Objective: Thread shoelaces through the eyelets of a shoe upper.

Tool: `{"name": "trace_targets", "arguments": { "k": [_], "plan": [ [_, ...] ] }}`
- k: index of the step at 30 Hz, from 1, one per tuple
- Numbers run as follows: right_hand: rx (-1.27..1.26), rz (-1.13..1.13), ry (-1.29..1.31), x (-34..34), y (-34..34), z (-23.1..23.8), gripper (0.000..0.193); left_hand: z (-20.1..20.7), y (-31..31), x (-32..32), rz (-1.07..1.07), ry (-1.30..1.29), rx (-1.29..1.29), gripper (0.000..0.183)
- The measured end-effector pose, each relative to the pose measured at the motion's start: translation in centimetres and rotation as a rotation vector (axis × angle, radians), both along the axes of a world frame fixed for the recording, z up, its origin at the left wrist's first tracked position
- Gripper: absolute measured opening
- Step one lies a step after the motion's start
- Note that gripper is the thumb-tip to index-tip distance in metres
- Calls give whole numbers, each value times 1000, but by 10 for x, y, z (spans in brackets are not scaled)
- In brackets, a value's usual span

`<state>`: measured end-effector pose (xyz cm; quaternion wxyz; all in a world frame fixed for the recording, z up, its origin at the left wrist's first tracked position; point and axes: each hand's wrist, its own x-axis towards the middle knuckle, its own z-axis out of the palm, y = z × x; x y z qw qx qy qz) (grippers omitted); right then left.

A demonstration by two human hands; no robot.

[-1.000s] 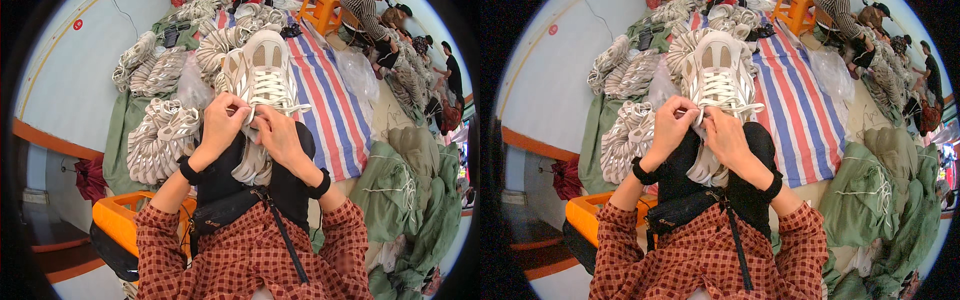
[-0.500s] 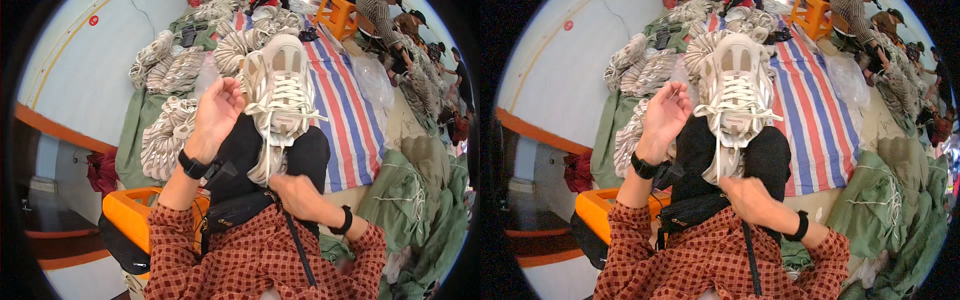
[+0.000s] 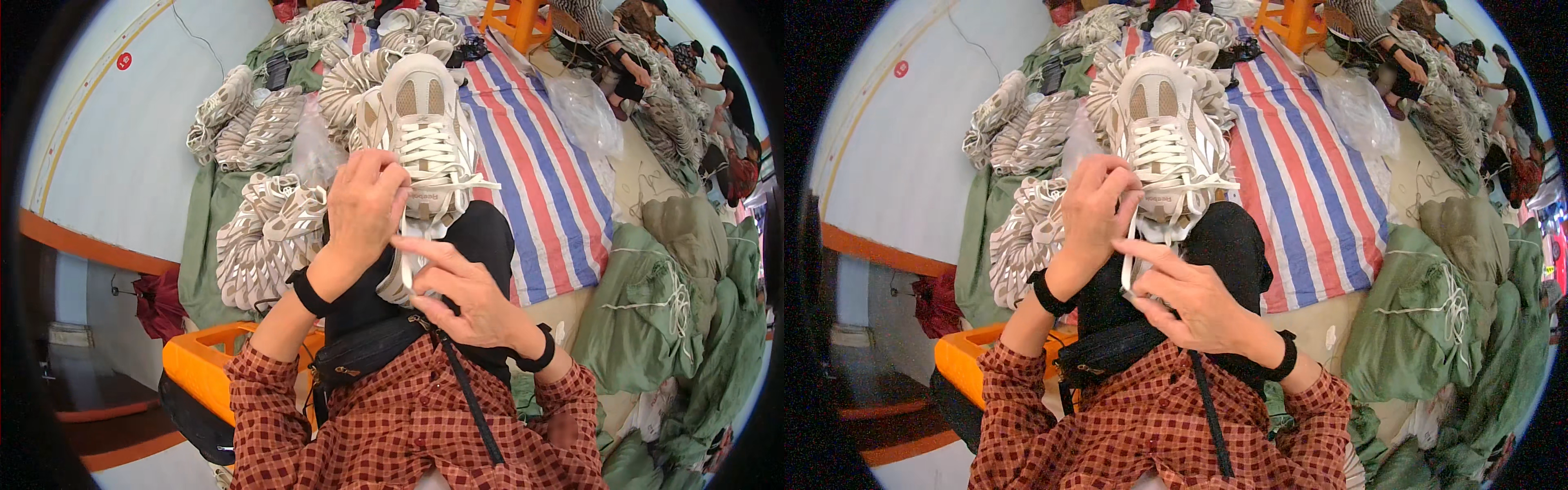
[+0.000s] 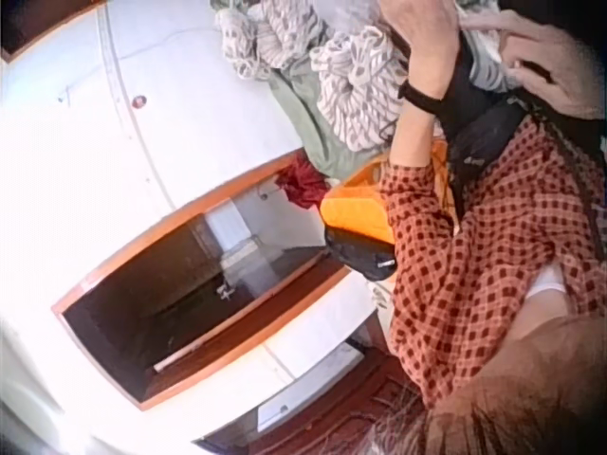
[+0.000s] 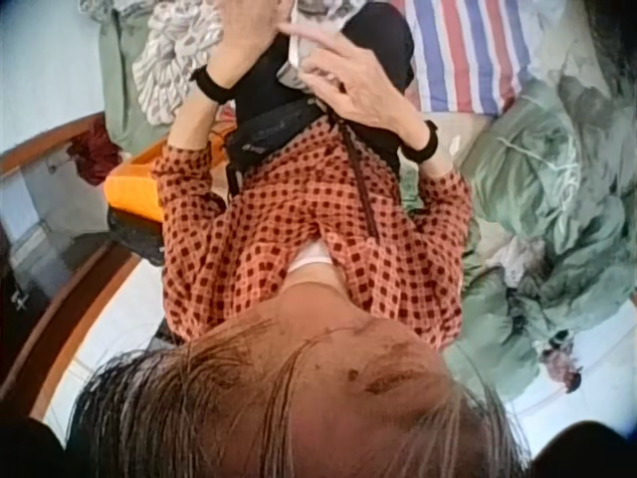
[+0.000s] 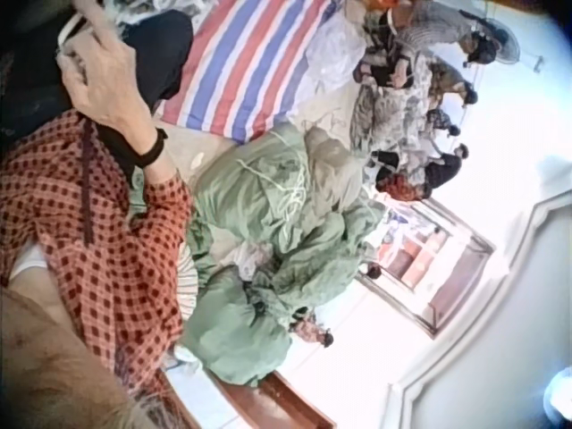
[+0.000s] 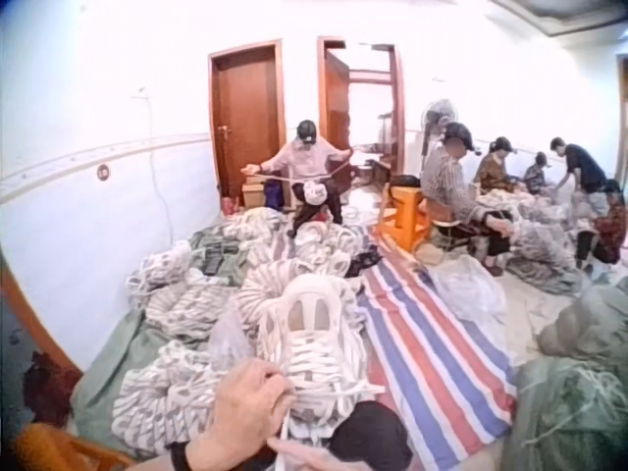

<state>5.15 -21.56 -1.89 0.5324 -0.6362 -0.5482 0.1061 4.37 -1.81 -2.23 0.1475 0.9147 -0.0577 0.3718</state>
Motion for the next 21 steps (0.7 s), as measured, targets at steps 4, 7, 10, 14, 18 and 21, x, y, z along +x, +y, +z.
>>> {"name": "trace_targets", "arguments": {
  "k": [4,7,10,14,18,21],
  "plan": [
    [17,96,142,0,1,-7,4,4,-7,0,7,36,35,20],
    [13,58,171,4,-6,-7,3,9,-8,-5,-182,165,-263,17],
    [-70,-65,239,13,-35,-11,6,17,3,-11,-393,316,-665,11],
    [20,-301,690,36,-120,-24,15,12,24,-13,-515,472,-1120,11],
    [-165,-395,759,43,-132,-42,14,-7,17,-9,-424,385,-906,16],
    [-20,-539,356,49,-95,-36,10,5,3,-16,-46,211,-698,21]
  ]
}}
